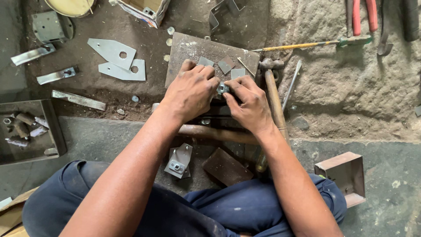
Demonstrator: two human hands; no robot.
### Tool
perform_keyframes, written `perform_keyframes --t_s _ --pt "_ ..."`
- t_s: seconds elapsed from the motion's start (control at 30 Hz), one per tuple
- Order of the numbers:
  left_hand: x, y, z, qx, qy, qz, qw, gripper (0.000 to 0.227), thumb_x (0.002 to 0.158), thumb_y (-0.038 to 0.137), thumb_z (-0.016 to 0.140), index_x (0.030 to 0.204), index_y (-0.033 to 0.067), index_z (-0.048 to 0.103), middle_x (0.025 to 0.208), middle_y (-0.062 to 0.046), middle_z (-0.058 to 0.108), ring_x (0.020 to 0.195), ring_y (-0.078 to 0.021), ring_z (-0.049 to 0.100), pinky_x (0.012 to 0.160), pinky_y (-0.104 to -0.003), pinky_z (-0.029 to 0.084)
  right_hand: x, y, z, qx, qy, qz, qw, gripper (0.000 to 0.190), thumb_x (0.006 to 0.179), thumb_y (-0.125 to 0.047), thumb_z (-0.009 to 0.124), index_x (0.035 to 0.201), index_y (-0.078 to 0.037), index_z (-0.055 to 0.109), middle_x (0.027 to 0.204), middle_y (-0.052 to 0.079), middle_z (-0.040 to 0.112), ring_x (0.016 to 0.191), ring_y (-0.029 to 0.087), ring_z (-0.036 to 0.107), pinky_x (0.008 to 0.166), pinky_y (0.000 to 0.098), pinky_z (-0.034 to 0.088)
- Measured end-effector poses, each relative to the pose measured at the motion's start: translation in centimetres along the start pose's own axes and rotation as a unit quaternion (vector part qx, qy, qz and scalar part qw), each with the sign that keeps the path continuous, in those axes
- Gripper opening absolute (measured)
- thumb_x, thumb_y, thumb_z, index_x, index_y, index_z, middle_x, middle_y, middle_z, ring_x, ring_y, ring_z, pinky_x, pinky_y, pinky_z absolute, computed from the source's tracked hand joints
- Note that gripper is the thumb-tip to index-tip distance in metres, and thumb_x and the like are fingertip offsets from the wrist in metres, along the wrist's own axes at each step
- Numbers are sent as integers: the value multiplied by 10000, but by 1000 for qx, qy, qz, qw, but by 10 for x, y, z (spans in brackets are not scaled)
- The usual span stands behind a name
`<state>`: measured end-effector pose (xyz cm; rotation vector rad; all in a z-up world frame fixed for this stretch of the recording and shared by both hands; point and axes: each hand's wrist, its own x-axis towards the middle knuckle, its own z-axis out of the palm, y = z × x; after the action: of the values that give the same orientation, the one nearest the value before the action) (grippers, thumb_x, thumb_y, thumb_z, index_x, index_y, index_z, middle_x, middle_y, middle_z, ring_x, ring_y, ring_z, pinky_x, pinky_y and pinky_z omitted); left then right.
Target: The person sits on the floor and assembles small metal parts using a hammer and punch. They repeatedly position a metal piece on an anvil, strike it with a hammer, and then inspect the result before moving to the next piece.
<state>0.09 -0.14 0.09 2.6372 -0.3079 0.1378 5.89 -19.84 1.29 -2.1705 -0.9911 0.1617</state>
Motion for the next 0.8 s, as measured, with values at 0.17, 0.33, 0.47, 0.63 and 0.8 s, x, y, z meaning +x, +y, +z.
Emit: perform_keyframes --t_s 0.17,0.33,0.47,0.63,0.8 --pt "5 4 1 13 -20 -22 999 103 802 170 712 882 105 716 957 -90 650 1001 -263 651 975 -460 422 1 0 -3 1 -20 25 999 290 886 -28 767 1174 -19 730 1018 126 677 870 253 706 761 341 568" --pt "8 4 5 26 -44 -40 998 114 785 125 697 896 122 720 966 -86 656 1002 -269 661 962 -457 435 0 0 0 2 -14 45 999 282 867 -37 783 1146 -21 743 1015 125 677 879 275 705 773 354 559" --pt "13 3 -6 9 -58 -38 998 119 797 144 716 913 117 721 969 -99 654 1005 -280 658 947 -479 429 6 -6 -6 23 -12 54 998 264 856 -56 797 1114 -17 753 1014 121 701 898 263 711 795 346 563" --pt "16 15 -45 -83 18 -66 994 134 866 195 770 978 125 751 986 -81 674 1034 -266 651 1004 -565 372 -7 -23 -53 106 82 15 991 311 933 -29 800 1222 9 695 1137 106 701 1032 189 679 909 350 575" --pt "-5 14 -125 -376 199 -127 896 164 952 174 783 1062 58 746 1007 -35 726 885 -112 702 774 -292 596 -25 -13 -91 250 219 176 927 232 968 4 737 1198 -10 707 1026 59 717 797 86 674 668 238 548"
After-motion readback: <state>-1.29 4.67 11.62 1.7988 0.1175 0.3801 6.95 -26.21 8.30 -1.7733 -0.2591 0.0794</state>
